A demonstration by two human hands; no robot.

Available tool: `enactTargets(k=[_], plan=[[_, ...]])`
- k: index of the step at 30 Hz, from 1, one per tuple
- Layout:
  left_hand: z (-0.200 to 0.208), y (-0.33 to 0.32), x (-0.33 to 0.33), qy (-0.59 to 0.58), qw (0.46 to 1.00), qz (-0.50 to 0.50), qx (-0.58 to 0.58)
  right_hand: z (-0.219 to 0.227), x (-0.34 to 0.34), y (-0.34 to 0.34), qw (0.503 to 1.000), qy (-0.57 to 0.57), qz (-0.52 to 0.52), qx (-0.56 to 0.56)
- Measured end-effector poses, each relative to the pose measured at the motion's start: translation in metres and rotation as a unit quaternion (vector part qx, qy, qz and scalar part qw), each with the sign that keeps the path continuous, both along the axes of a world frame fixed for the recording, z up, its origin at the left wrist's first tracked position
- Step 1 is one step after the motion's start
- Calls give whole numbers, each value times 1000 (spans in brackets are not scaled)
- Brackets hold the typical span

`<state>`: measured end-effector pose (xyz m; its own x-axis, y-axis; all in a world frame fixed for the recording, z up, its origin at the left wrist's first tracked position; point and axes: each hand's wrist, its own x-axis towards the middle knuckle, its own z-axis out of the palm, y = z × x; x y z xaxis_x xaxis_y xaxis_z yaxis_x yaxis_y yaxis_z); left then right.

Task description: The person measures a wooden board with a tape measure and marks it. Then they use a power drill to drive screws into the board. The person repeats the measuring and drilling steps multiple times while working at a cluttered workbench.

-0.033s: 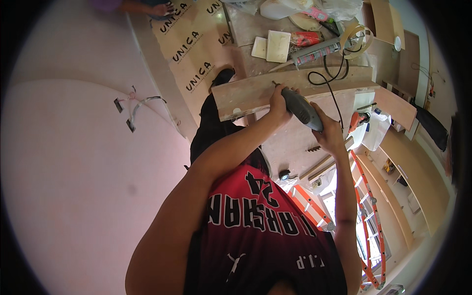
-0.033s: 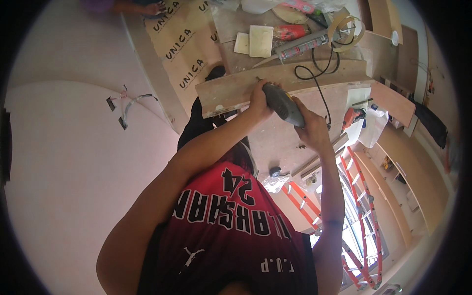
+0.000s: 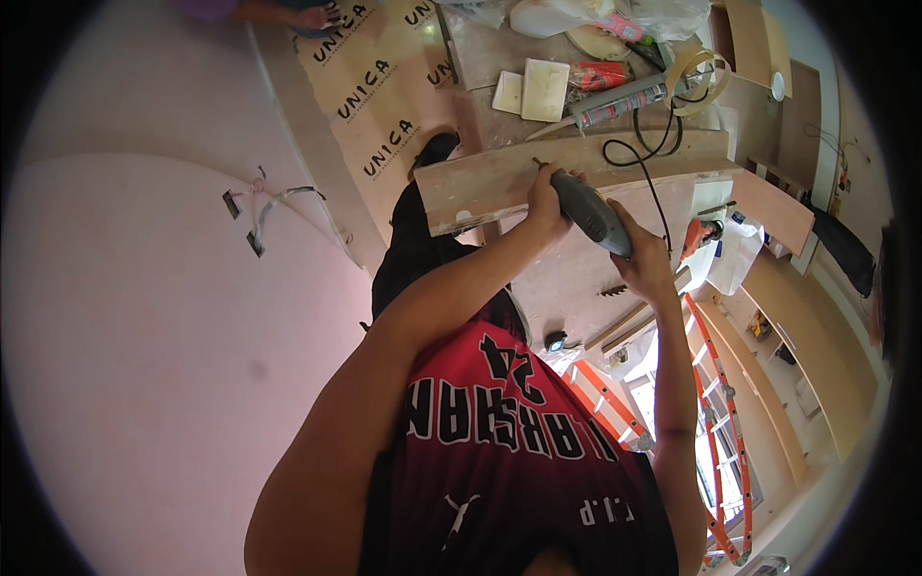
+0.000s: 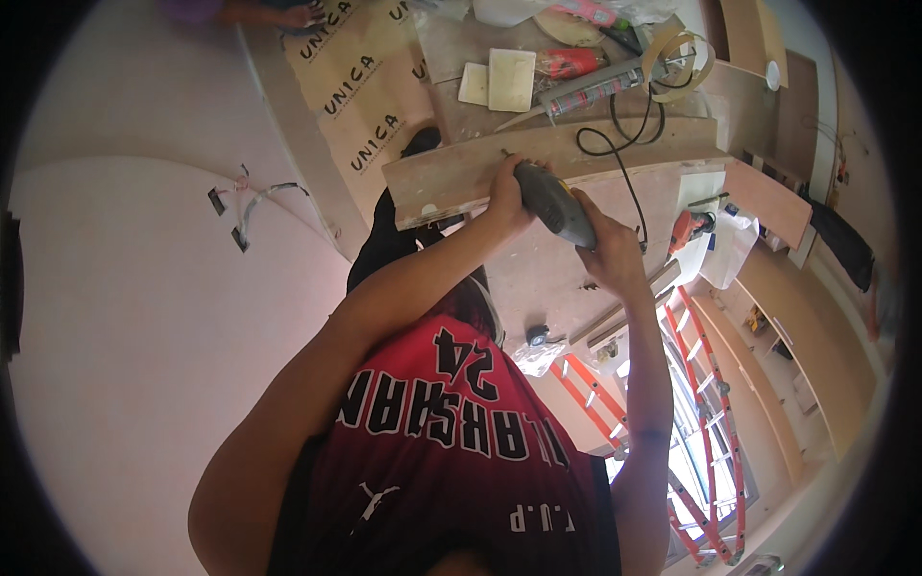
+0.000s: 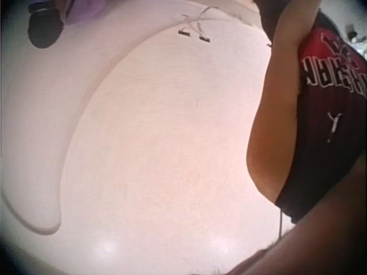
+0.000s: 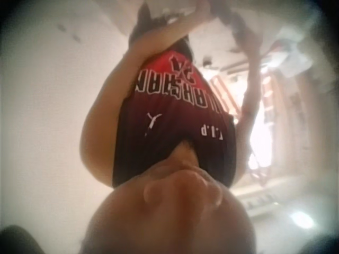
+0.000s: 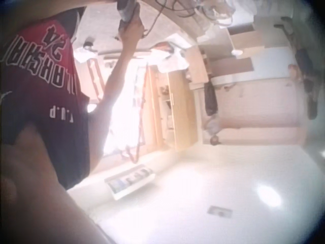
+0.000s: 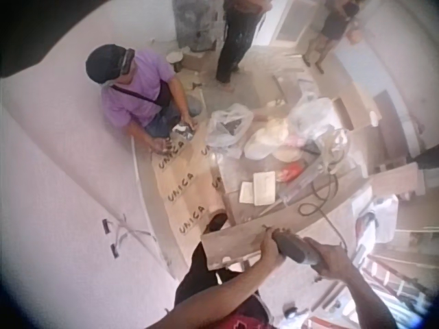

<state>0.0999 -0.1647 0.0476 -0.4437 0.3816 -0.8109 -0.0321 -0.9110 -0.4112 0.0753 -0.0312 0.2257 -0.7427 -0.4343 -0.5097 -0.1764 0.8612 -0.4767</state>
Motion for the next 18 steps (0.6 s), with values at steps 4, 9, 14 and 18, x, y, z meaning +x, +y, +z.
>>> enactTargets(k=[4, 9, 14, 18], plan=[[-5, 0, -1, 4, 1000, 6, -5, 5, -9, -10, 997, -50, -28, 47], [9, 0, 8, 58, 845, -252, -469, -6, -20, -23, 999, -23, -40, 23], [108, -54, -24, 350, 386, -231, -822, -1, -26, -40, 983, -105, -143, 38], [73, -47, -36, 444, 460, -205, -741, -4, -28, -42, 989, -82, -115, 42]])
